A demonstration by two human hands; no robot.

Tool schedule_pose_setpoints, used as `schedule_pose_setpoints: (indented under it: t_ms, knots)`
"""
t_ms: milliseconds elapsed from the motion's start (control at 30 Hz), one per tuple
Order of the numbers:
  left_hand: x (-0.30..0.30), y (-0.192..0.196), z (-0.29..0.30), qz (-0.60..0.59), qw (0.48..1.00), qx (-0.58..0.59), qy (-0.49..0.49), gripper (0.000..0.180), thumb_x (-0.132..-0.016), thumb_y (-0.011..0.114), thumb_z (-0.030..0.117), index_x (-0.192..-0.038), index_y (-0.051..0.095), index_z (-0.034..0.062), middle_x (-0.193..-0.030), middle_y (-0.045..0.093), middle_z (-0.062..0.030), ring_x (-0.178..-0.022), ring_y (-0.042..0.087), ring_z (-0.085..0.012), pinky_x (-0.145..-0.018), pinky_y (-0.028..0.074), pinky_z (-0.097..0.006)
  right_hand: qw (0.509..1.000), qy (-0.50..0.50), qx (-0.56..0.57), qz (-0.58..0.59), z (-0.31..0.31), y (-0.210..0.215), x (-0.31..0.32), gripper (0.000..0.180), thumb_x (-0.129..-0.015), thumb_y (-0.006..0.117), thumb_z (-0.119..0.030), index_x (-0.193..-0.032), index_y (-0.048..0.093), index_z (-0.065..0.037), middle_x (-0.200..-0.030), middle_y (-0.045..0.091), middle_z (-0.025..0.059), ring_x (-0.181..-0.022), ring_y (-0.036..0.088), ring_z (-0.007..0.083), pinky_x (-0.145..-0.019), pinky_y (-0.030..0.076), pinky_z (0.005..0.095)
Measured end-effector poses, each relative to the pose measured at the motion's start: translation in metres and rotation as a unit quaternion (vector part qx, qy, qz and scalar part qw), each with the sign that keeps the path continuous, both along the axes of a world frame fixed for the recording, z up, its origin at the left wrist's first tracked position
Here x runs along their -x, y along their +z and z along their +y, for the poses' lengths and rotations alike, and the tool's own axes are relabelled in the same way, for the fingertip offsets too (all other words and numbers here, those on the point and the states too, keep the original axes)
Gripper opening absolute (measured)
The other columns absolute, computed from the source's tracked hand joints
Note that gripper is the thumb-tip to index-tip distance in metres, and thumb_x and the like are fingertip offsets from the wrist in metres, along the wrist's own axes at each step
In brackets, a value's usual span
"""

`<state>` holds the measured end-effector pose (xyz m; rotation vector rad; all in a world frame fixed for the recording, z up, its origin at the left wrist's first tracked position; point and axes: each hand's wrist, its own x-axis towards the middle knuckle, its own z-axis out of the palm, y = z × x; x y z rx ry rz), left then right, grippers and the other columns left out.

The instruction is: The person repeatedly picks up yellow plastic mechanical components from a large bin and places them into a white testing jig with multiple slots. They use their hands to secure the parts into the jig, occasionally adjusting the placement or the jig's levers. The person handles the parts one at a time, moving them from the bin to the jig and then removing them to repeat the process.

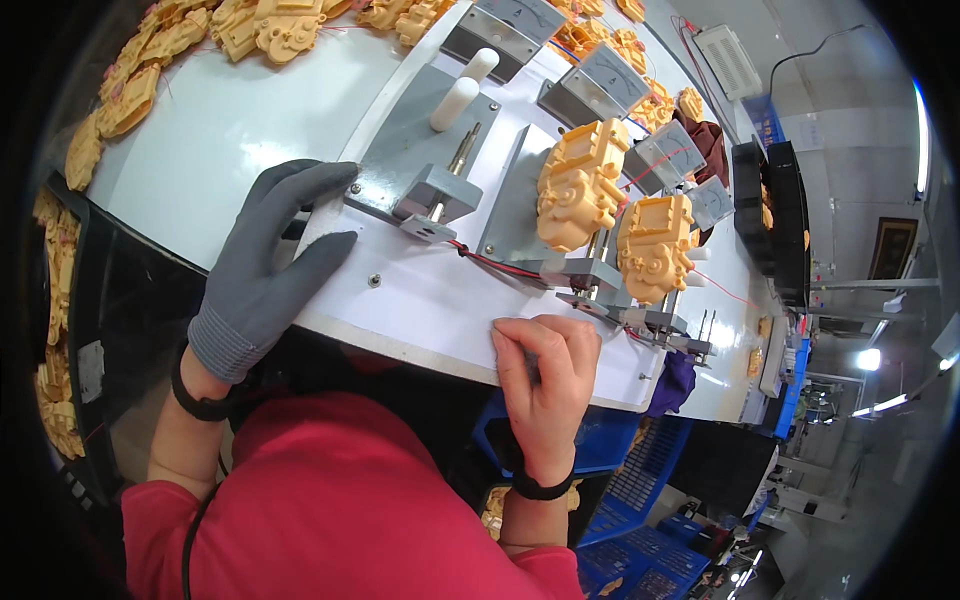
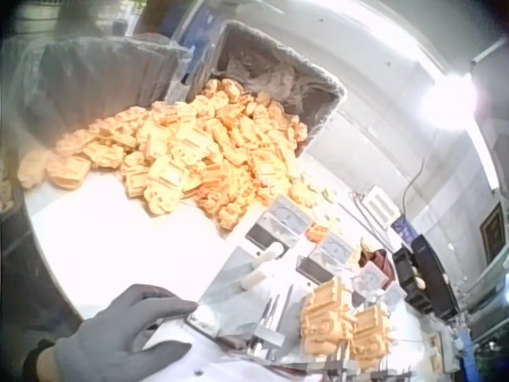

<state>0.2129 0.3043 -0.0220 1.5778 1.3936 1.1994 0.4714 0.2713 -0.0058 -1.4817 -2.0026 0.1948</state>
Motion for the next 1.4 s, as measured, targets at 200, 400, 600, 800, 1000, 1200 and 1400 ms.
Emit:
schedule_pose_setpoints:
  t_ms: [200,400,600,800,1000,1200,1400]
  knots:
    - [0.001,0.0,0.0,0.012,1.0,0.002,0.002,0.046,-0.084,0.065,0.007,-0.129,0.056,0.0023,-0.125,0.054,-0.0135,-0.119,0.052,-0.0249,-0.104,0.038,-0.034,0.999,0.015,-0.038,-0.022,0.0,-0.004,0.0,0.02,-0.075,0.078,-0.002,-0.091,0.068,-0.008,-0.083,0.058,0.0052,-0.08,0.054,0.0238,-0.072,0.041,0.0352]
    - [-0.001,0.002,0.0,-0.009,1.0,0.016,0.002,0.047,-0.085,0.065,0.007,-0.13,0.056,0.0042,-0.125,0.054,-0.0121,-0.117,0.054,-0.0229,-0.102,0.04,-0.033,0.998,0.021,-0.046,-0.026,-0.001,-0.005,-0.003,0.022,-0.074,0.079,-0.002,-0.092,0.067,-0.008,-0.085,0.059,0.006,-0.081,0.054,0.0246,-0.073,0.042,0.0351]
    - [-0.004,0.005,0.0,0.008,1.0,0.021,-0.007,0.047,-0.086,0.066,0.009,-0.131,0.056,0.0058,-0.126,0.054,-0.0092,-0.116,0.054,-0.0196,-0.099,0.042,-0.031,0.974,-0.009,-0.033,0.224,-0.008,-0.01,-0.01,0.049,-0.077,0.076,0.0,-0.12,0.054,-0.003,-0.104,0.057,0.0095,-0.092,0.056,0.0214,-0.086,0.045,0.0317]
    - [0.02,0.042,0.016,0.163,0.985,-0.06,-0.023,0.048,-0.086,0.071,0.017,-0.131,0.057,0.0124,-0.124,0.056,-0.0037,-0.107,0.053,-0.0167,-0.092,0.044,-0.033,0.944,0.002,-0.034,0.328,0.003,0.002,0.005,0.054,-0.08,0.076,-0.004,-0.127,0.05,-0.004,-0.115,0.054,0.0092,-0.094,0.056,0.0182,-0.084,0.046,0.0302]
    - [-0.042,0.145,0.107,0.375,0.823,-0.262,-0.337,0.057,-0.077,0.071,0.006,-0.132,0.057,0.0116,-0.13,0.054,-0.0126,-0.115,0.054,-0.0274,-0.102,0.042,-0.035,0.952,0.006,-0.054,0.3,0.011,0.005,0.005,0.046,-0.082,0.075,-0.006,-0.123,0.055,-0.007,-0.111,0.06,0.006,-0.093,0.059,0.0162,-0.08,0.047,0.0308]
    - [-0.134,0.159,0.115,0.705,0.554,-0.178,-0.405,0.039,-0.07,0.077,0.02,-0.109,0.071,0.0189,-0.115,0.061,-0.0072,-0.116,0.054,-0.0282,-0.092,0.049,-0.04,0.93,0.104,-0.028,0.351,0.013,0.001,0.0,0.034,-0.08,0.076,-0.003,-0.11,0.062,-0.004,-0.098,0.064,0.0057,-0.083,0.061,0.0162,-0.076,0.05,0.029]
    - [-0.133,0.178,0.097,0.654,0.596,-0.353,-0.305,0.017,-0.075,0.07,0.017,-0.089,0.076,0.0108,-0.089,0.072,-0.013,-0.084,0.07,-0.0305,-0.075,0.055,-0.039,0.932,0.059,-0.01,0.359,0.006,-0.007,-0.007,0.035,-0.074,0.072,0.005,-0.106,0.061,-0.002,-0.099,0.061,0.0077,-0.08,0.058,0.017,-0.075,0.048,0.0297]
